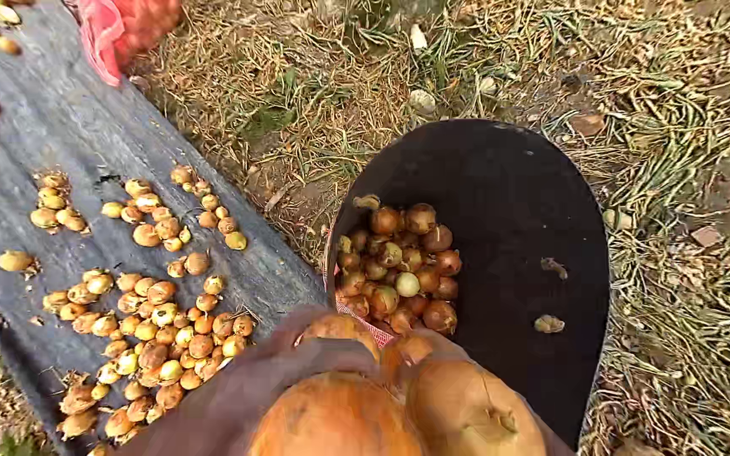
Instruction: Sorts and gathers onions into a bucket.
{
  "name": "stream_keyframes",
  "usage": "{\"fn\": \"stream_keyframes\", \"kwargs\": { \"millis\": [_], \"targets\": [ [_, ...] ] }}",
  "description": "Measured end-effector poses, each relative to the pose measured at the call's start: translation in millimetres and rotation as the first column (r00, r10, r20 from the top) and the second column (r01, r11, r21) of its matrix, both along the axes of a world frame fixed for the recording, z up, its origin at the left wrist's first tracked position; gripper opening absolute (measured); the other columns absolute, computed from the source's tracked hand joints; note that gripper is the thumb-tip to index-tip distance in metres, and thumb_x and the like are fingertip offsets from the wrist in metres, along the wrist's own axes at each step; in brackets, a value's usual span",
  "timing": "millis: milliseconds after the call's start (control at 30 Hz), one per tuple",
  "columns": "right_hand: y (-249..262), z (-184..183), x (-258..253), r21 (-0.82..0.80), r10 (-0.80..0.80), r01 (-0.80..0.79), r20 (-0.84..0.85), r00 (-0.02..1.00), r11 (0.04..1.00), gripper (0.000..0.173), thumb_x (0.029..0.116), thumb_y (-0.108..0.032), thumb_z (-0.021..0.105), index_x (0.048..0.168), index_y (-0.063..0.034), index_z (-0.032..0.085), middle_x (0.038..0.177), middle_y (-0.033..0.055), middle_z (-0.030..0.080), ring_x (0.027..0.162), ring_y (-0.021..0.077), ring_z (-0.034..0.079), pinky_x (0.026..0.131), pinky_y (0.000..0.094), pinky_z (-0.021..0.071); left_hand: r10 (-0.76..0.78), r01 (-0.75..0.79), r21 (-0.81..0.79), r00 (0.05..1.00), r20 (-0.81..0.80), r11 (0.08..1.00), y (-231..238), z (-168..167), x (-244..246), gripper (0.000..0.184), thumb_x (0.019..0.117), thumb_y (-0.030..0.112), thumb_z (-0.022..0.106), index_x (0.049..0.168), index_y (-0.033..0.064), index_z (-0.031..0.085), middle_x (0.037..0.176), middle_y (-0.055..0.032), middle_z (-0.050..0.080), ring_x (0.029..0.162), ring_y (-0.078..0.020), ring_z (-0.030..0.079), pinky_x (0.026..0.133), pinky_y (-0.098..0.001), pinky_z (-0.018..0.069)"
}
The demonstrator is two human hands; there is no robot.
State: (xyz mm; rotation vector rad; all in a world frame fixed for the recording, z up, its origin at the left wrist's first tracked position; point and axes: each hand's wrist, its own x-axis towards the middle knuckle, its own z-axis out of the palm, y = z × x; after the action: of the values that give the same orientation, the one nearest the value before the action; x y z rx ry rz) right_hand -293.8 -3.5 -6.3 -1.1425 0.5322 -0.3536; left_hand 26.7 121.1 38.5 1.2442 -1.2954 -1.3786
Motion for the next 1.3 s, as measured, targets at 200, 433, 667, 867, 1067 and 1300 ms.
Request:
{"fn": "stream_keyframes", "kwargs": {
  "millis": [200,433,667,867,1067,1300],
  "targets": [
    [-118,-45,28,-0.278,-0.108,-0.129,-0.698,0.708,0.952,0.102,0.0498,-0.077,0.088,0.138,-0.0339,0.061,0.151,0.0119,0.047,0.126,0.0254,0.058,0.097,0.0516,0.0560,-0.457,0.405,0.299,0.384,0.802,0.864,-243,20,-27,0.100,0.0541,0.098,0.064,0.141,0.0484,0.055,0.136,-0.0068,0.053,0.106,-0.0216,0.062,0.080,-0.0498,0.0563],
    [-102,-141,45,0.307,0.416,-0.801,-0.906,-0.080,0.515,0.063,0.0767,-0.045,0.083,0.125,-0.0079,0.068,0.133,0.0237,0.063,0.124,0.0453,0.059,0.095,0.0729,0.0463,-0.804,0.290,0.763,0.043,0.593,0.578,-199,-185,-110,0.084,0.0725,0.051,0.087,0.147,0.0322,0.054,0.169,-0.0220,0.016,0.130,-0.0572,0.044,0.099,-0.0716,0.0413],
    [-10,-226,11,0.187,0.343,-0.705,-0.936,0.084,0.685,0.107,0.0670,-0.044,0.088,0.157,-0.0123,0.039,0.163,0.0274,0.026,0.141,0.0513,0.040,0.102,0.0669,0.0461,-0.630,0.283,0.563,0.361,0.687,0.776,-46,-282,-109,0.082,0.0887,0.043,0.071,0.161,0.0396,0.031,0.173,-0.0163,0.003,0.155,-0.0505,0.005,0.124,-0.0671,0.0057],
    [-46,-202,35,0.201,0.231,-0.732,-0.971,-0.060,0.651,0.092,0.0729,-0.058,0.077,0.149,-0.0139,0.050,0.157,0.0187,0.043,0.145,0.0461,0.035,0.100,0.0715,0.0432,-0.442,0.056,0.484,0.511,0.737,0.873,-71,-283,-109,0.057,0.1032,0.031,0.055,0.158,0.0357,0.039,0.155,-0.0194,0.047,0.142,-0.0371,0.046,0.121,-0.0529,0.0317],
    [-96,-225,17,-0.175,-0.178,-0.746,-0.981,0.077,0.643,0.078,0.0868,-0.035,0.076,0.152,-0.0058,0.045,0.160,0.0278,0.032,0.145,0.0541,0.030,0.109,0.0746,0.0311,-0.203,-0.178,0.295,0.406,0.891,0.939,-53,-306,-128,0.063,0.1006,0.047,0.057,0.159,0.0304,0.040,0.161,-0.0210,0.039,0.149,-0.0397,0.035,0.123,-0.0647,0.0193],
    [-92,-231,25,-0.232,-0.204,-0.754,-0.970,0.131,0.615,0.065,0.0889,-0.025,0.074,0.148,-0.0082,0.052,0.155,0.0280,0.040,0.139,0.0523,0.040,0.104,0.0698,0.0399,-0.096,-0.384,0.378,0.583,0.806,0.843,-74,-271,-124,0.071,0.0956,0.055,0.061,0.156,0.0210,0.045,0.155,-0.0142,0.048,0.149,-0.0356,0.035,0.123,-0.0610,0.0199]
  ]
}}
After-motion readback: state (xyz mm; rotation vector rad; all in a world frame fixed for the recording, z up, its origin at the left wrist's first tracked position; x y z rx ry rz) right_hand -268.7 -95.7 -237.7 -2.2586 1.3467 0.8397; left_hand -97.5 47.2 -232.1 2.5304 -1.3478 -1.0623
